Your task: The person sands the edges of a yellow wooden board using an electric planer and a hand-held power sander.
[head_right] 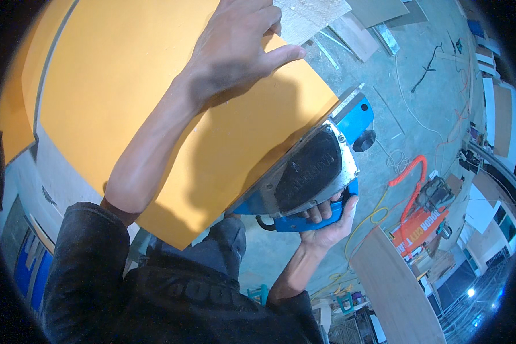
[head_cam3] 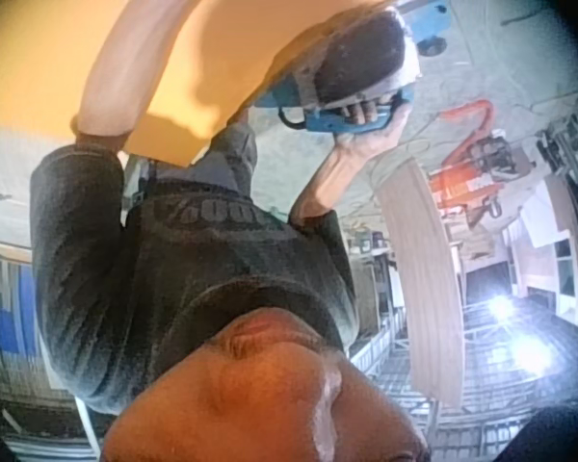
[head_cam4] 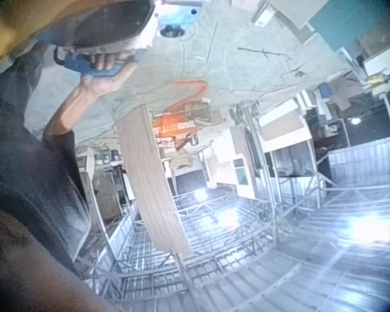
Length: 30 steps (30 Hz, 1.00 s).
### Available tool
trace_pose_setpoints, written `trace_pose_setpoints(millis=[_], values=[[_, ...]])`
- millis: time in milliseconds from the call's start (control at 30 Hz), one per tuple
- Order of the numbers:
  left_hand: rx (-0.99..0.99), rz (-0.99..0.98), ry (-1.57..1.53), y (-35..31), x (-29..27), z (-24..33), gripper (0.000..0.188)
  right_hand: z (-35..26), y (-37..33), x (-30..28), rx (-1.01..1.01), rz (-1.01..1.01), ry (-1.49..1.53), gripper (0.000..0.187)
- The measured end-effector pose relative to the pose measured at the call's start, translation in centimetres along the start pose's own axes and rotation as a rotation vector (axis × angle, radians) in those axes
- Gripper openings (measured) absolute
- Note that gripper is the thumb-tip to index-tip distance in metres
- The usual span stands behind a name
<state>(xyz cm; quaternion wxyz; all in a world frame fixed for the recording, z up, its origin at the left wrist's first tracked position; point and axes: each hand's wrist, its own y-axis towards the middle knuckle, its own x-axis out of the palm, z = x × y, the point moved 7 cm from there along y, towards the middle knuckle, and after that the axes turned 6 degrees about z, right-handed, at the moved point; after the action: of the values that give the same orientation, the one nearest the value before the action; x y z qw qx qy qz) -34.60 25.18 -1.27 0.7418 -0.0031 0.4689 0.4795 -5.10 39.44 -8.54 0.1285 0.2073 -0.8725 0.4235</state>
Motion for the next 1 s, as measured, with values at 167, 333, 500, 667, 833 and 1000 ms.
trace_pose_setpoints(millis=[167, 333, 500, 667, 833, 1000], values=[[-0.015, -0.017, 0.014, 0.3, 0.4, 0.0, 0.033, -0.7, 1.0, 0.8, 0.016, 0.018, 0.039, 0.041], [0.038, 0.033, 0.030, 0.3, 0.0, 0.3, 0.032, -1.5, 2.3, 0.7, 0.014, -0.062, 0.037, 0.042], [0.042, 0.018, 0.040, 0.6, 0.2, 0.4, 0.032, -2.2, 3.1, 1.3, 0.023, -0.150, 0.054, 0.044], [0.067, 0.043, 0.047, 0.5, 0.0, 0.5, 0.032, -2.6, 3.7, 2.1, 0.014, -0.142, 0.068, 0.040], [0.072, 0.052, 0.054, 0.5, -0.2, 0.6, 0.033, -3.3, 4.0, 3.1, -0.026, -0.124, 0.061, 0.041], [0.051, 0.008, 0.066, 0.4, 0.2, 0.3, 0.034, -3.6, 4.5, 3.4, -0.036, -0.111, 0.029, 0.039]])
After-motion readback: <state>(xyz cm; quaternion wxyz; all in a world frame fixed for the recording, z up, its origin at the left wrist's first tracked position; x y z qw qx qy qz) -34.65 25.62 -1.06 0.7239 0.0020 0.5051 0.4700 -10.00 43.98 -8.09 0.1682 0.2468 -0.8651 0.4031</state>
